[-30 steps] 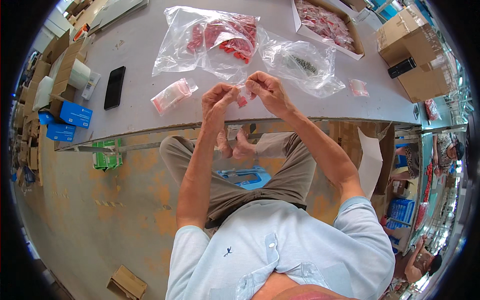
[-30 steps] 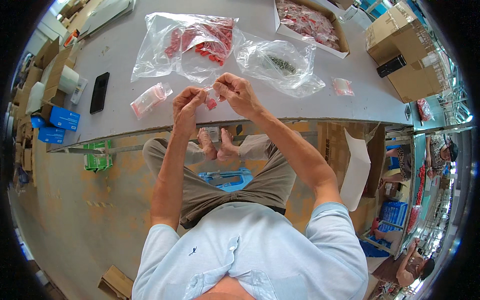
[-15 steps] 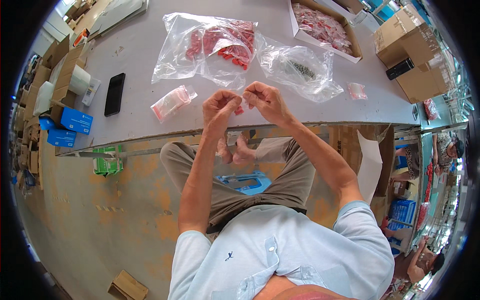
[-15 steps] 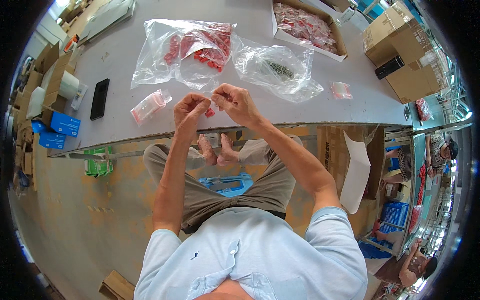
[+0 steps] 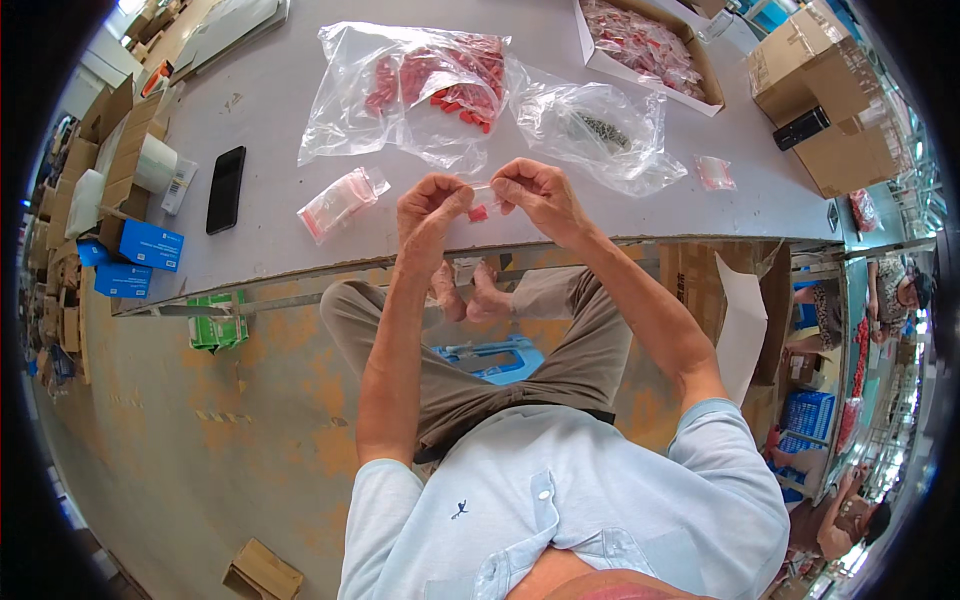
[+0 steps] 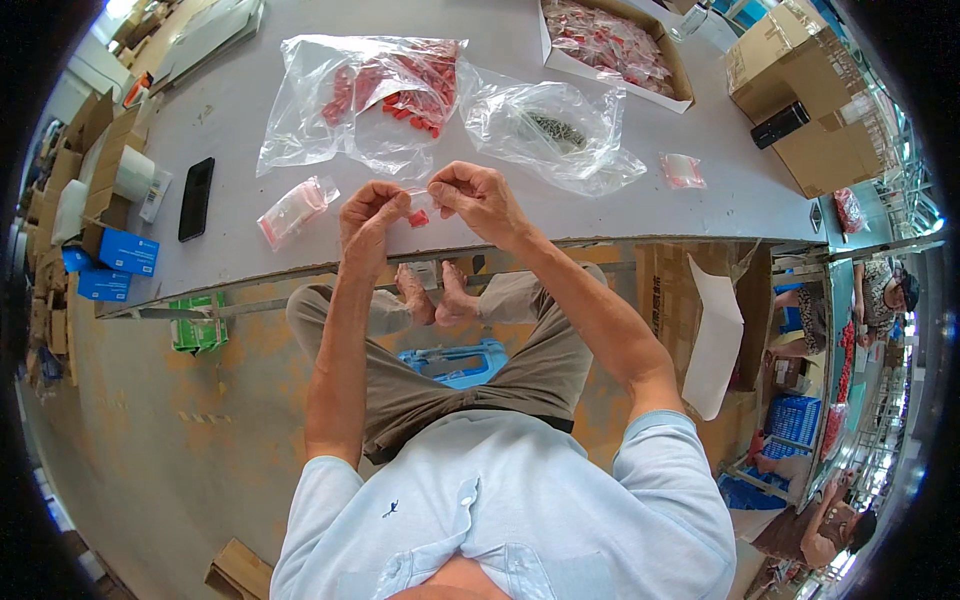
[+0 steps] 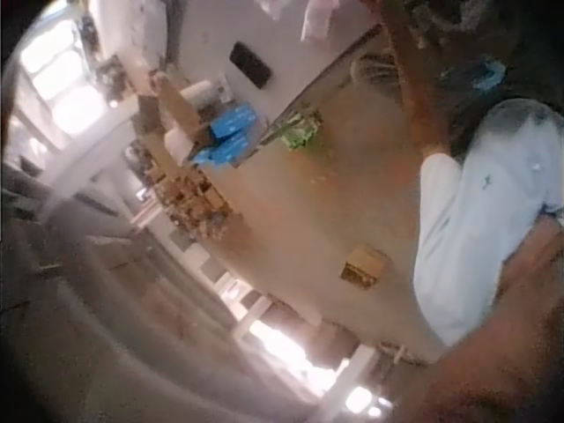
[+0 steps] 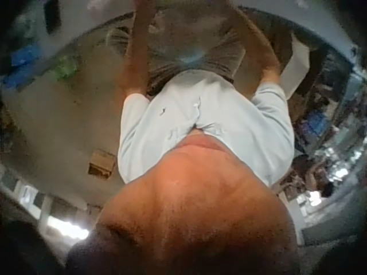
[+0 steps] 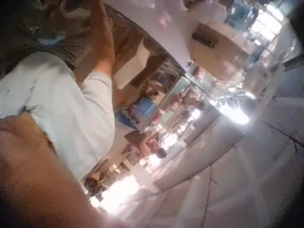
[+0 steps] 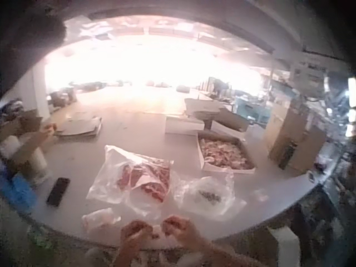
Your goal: The person sorts small red components and silver fasteners by hand, transferring them from larger plastic bags into smaller individual plastic bags at a packaging station.
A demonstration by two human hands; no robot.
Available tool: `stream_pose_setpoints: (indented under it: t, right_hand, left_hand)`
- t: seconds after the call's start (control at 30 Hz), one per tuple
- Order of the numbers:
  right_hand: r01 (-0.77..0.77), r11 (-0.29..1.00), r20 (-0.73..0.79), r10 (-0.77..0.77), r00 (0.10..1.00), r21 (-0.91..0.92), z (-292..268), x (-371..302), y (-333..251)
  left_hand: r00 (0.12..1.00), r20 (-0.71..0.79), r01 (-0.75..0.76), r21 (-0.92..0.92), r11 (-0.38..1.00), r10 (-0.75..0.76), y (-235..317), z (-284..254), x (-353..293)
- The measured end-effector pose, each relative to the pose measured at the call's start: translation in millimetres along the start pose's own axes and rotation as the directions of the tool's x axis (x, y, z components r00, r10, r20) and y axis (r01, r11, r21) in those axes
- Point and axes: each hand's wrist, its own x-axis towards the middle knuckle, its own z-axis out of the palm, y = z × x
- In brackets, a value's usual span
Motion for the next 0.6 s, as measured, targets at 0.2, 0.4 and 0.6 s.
stream_pose_setpoints:
  t: [0.2,0.4,0.6]
  right_hand:
    - [0.018,0.999,0.065,-0.02,0.998,0.03,0,2,-2]
    - [-0.013,0.995,0.07,0.007,0.998,0.095,-1,3,-4]
    - [0.074,0.959,0.163,-0.03,0.986,-0.275,-1,18,-13]
  left_hand:
    - [1.0,0.017,0.017,-0.016,1.0,-0.017,-1,-2,-1]
    - [1.0,0.019,0.012,-0.076,0.997,-0.011,0,-3,0]
    - [1.0,0.014,0.011,0.023,1.0,-0.011,-2,-2,-1]
